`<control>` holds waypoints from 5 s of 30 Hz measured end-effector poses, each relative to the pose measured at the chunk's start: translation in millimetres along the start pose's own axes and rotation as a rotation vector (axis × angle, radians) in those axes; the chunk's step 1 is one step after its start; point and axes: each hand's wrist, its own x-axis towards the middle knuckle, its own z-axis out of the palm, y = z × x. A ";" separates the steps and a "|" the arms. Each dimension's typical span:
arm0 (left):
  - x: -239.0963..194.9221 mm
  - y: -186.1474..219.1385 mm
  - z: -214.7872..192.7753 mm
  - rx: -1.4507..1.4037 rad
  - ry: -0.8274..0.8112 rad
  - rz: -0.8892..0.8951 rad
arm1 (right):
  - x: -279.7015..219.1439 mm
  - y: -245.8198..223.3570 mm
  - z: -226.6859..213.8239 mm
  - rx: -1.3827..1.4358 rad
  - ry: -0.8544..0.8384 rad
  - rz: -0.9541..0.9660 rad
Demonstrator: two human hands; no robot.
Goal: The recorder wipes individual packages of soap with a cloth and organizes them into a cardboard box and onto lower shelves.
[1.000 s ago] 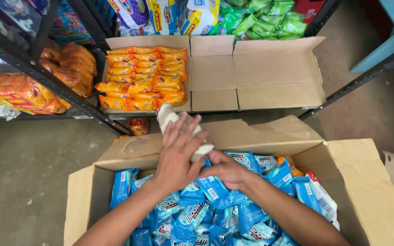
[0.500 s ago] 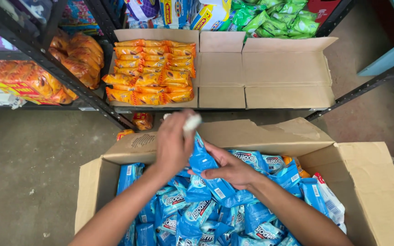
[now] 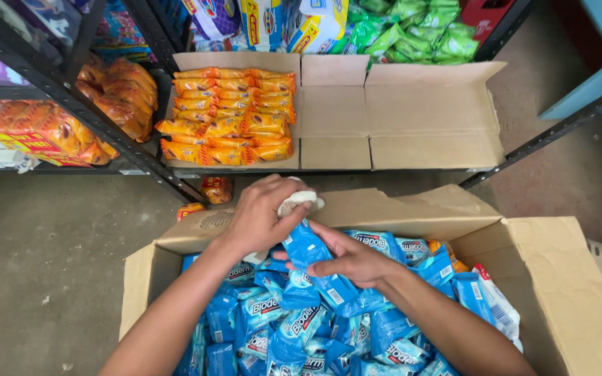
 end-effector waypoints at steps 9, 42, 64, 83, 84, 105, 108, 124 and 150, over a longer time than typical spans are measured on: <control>-3.1 12.1 -24.4 0.188 0.139 0.062 | -7.9 3.2 -9.7 -0.171 -0.072 -0.030; -17.9 92.9 9.1 -0.033 -0.081 0.032 | -28.6 88.5 -96.0 -0.101 0.317 -0.173; -12.5 52.9 6.8 -0.057 -0.065 -0.246 | -16.6 60.2 -65.1 -0.284 0.155 -0.063; -14.5 14.0 4.2 -0.316 0.013 -0.309 | -9.8 27.2 -28.3 -0.114 0.181 -0.078; -17.6 3.3 9.0 -0.367 0.109 -0.358 | -9.4 24.4 -24.8 -0.082 0.174 -0.071; -16.5 20.7 5.0 0.084 0.072 -0.228 | -12.2 23.6 -29.6 -0.043 0.207 -0.044; -18.3 65.0 5.7 0.085 0.082 -0.060 | -11.9 26.0 -37.4 0.010 0.267 -0.029; -2.2 10.0 -6.5 -0.066 -0.049 0.132 | -11.9 -5.0 -0.8 -0.118 -0.101 0.002; -22.1 -63.2 -39.5 0.152 -0.157 -0.468 | -19.2 -29.6 20.3 -0.128 -0.305 0.286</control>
